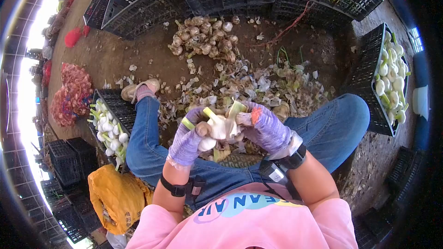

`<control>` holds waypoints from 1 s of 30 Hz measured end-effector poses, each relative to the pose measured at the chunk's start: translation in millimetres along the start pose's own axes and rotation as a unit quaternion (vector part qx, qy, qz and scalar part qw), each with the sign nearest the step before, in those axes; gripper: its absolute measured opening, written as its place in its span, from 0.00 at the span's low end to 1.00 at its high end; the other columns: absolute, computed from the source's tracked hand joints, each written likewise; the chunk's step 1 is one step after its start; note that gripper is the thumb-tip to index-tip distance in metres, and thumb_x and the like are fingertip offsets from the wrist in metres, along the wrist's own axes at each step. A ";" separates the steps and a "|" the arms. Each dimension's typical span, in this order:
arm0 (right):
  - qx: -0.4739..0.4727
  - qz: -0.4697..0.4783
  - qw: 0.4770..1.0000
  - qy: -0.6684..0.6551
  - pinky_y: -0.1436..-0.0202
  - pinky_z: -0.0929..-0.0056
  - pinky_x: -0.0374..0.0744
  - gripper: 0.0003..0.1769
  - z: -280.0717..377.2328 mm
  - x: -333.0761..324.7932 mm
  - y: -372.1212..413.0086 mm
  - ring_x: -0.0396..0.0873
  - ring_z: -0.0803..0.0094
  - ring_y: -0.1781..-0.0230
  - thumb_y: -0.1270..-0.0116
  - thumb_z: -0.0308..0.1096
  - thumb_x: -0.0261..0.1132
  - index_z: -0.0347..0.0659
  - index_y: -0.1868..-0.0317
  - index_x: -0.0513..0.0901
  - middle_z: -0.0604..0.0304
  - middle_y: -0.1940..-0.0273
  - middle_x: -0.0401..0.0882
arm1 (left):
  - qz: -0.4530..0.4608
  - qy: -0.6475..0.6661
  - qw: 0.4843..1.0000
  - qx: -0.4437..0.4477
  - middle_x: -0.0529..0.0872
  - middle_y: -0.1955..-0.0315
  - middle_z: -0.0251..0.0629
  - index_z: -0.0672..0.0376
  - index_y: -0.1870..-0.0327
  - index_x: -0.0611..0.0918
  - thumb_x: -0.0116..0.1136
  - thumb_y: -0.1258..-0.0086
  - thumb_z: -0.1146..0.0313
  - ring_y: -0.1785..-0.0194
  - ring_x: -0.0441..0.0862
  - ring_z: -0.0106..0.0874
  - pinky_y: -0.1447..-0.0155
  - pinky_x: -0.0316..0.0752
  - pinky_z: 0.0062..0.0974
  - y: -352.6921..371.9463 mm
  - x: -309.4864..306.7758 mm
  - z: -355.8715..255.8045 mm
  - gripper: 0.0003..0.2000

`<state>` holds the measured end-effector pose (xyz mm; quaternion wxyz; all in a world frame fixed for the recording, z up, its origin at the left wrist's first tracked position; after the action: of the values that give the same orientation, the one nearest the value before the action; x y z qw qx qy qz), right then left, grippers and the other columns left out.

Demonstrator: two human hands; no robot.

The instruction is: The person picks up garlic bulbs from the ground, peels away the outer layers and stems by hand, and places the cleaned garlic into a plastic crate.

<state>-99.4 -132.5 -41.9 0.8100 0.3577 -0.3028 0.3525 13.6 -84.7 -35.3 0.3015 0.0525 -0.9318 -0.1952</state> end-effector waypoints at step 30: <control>-0.241 -0.135 0.947 0.163 0.50 0.75 0.77 0.19 75.9 20.4 25.8 0.78 0.70 0.60 0.43 0.30 0.69 0.41 0.52 0.73 0.59 0.58 0.75 | -0.077 0.053 0.978 0.188 0.81 0.56 0.47 0.65 0.56 0.80 0.72 0.50 0.69 0.56 0.82 0.35 0.53 0.80 0.31 -9.6 -28.1 -30.5 0.20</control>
<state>-126.2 -172.7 25.3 0.9503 0.1269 -0.1914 0.2102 54.0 -97.6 -31.7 0.3196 0.1897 -0.9277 -0.0359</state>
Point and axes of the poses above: each hand's wrist, its own y-axis away from the middle knuckle, its own x-axis out of the palm, z = x × y, the point moved 9 cm from there along -y, towards the middle knuckle
